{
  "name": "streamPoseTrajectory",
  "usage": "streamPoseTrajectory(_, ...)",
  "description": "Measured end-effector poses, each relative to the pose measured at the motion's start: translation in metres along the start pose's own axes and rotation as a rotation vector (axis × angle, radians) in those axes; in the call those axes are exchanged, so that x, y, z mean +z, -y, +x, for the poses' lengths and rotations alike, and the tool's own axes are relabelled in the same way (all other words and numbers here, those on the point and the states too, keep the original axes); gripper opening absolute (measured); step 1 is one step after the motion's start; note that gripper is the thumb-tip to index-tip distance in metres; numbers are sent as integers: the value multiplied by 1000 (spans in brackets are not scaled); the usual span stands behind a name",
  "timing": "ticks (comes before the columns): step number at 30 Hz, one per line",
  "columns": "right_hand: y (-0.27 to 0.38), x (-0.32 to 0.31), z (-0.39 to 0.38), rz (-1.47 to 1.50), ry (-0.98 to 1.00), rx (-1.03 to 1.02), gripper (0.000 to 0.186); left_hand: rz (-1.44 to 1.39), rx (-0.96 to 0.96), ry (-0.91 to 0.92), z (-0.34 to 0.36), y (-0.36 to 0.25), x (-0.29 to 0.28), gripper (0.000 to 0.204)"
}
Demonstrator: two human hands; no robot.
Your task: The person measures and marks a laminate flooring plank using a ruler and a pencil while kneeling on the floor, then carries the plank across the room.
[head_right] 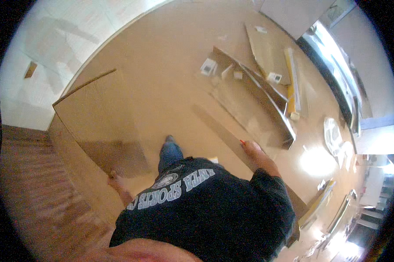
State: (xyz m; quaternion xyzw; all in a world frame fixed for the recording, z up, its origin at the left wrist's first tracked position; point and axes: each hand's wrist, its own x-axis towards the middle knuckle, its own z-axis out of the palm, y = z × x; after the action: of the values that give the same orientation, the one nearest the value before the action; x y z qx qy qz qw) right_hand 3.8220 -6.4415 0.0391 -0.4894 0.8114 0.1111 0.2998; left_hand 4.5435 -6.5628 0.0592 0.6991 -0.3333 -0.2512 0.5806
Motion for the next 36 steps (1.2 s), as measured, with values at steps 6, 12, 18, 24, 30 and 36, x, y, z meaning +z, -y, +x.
streamPoseTrajectory(6,147,-159,197,117,-64,177,58,624,221,6,216,16,231,82)
streamPoseTrajectory(12,203,-252,335,189,37,297,54,555,208,168,409,-112,530,89)
streamPoseTrajectory(18,195,-276,523,236,21,254,64,767,204,227,565,-144,814,84)
streamPoseTrajectory(24,218,-525,839,394,132,348,63,206,177,342,669,-197,1040,68)
streamPoseTrajectory(30,274,-744,1074,704,30,169,57,270,212,322,756,-212,1312,63)
streamPoseTrajectory(36,308,-886,1267,749,120,318,59,377,179,538,811,-322,1668,74)
